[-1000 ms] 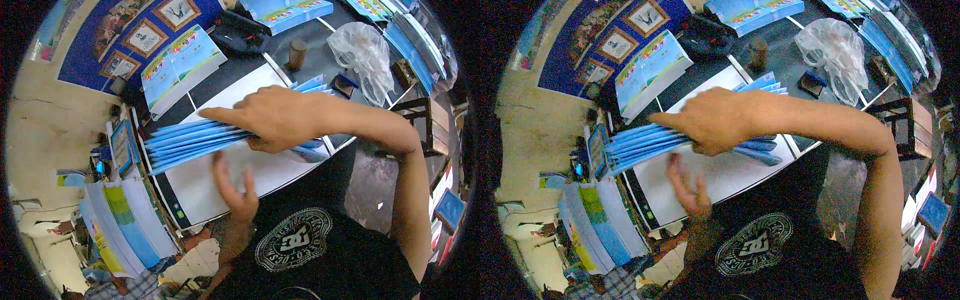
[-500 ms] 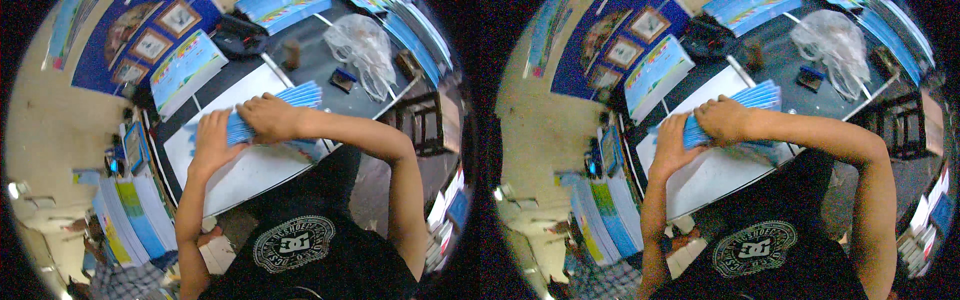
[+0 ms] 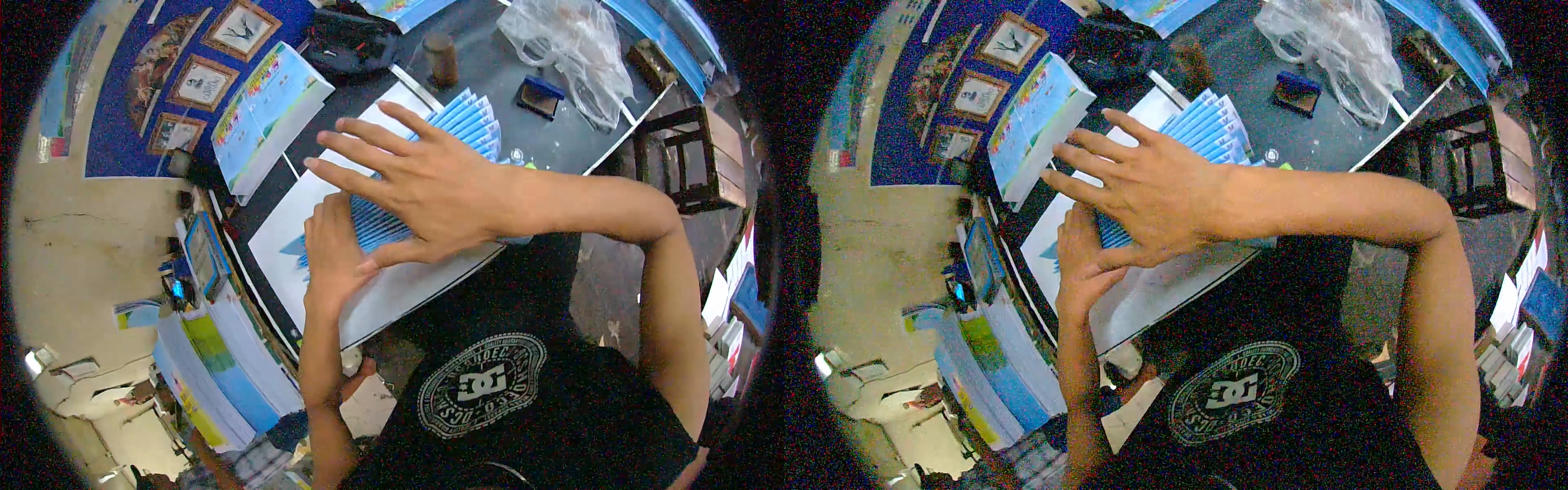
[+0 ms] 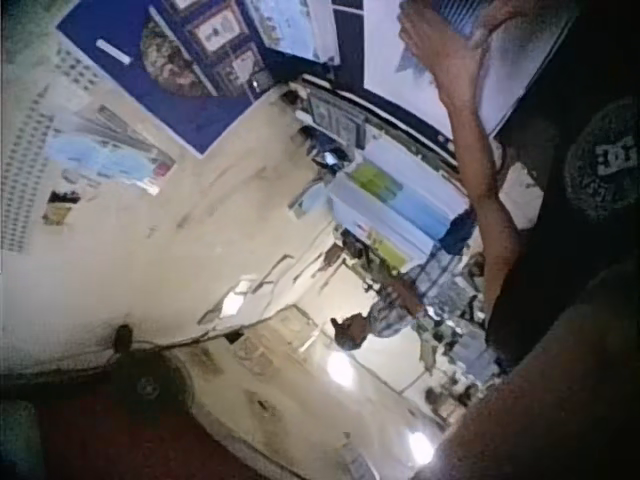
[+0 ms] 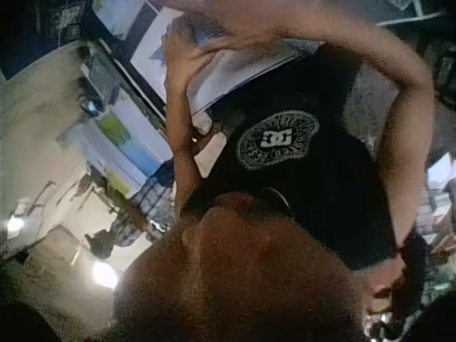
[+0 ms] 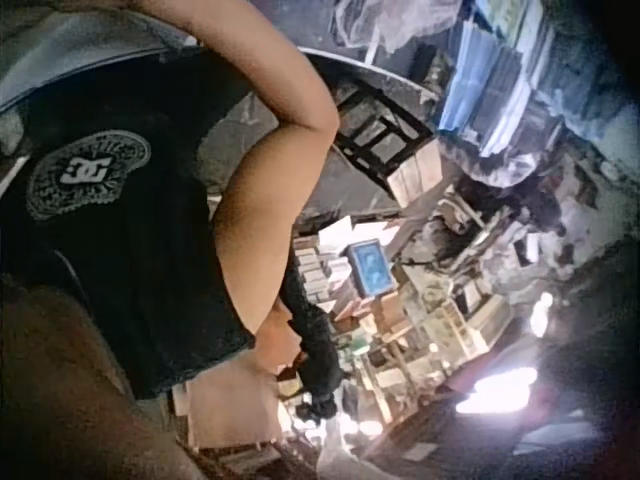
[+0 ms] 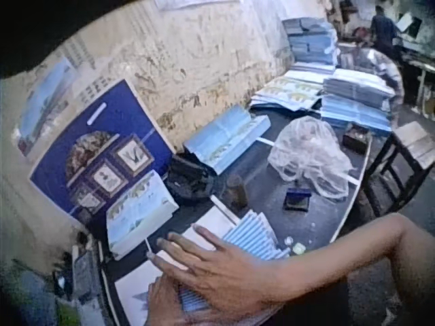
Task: The person folds printed sheets of paper into booklets, presses and creases their spines using a wooden tool, and fans and stacks the folded booklets by hand.
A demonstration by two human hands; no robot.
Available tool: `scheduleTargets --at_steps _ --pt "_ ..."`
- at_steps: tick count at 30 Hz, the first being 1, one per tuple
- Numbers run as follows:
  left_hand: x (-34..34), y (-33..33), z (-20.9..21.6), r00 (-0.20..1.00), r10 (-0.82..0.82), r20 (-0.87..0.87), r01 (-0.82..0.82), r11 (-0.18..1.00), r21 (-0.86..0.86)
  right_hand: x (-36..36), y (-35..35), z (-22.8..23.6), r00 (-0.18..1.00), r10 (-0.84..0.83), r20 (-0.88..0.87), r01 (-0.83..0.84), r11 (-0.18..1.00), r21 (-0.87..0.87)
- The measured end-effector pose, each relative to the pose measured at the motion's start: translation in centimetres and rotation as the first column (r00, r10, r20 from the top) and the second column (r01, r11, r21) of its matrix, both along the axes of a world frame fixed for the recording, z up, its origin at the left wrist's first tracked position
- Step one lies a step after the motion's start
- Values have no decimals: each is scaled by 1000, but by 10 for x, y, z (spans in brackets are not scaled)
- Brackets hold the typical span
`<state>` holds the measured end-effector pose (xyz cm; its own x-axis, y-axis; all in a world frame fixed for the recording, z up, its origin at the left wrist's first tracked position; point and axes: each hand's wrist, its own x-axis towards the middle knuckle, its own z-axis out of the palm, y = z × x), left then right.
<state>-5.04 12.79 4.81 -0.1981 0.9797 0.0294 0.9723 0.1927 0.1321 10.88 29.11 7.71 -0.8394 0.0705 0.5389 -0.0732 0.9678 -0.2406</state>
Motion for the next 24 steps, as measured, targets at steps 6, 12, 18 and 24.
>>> scheduleTargets --at_steps 6,12,18,24 --pt "3 10 4 997 64 42 -64 998 7 3 16 -42 962 -32 272 19 999 50" --pt "2 9 1 995 78 67 -83 994 78 21 34 -28 909 39 414 -37 999 -13" --pt "11 0 33 982 131 133 -147 982 118 18 27 10 843 7 537 -14 1000 8" --pt "-7 6 2 1000 -5 22 2 991 137 39 52 -30 883 57 466 -51 998 -26"
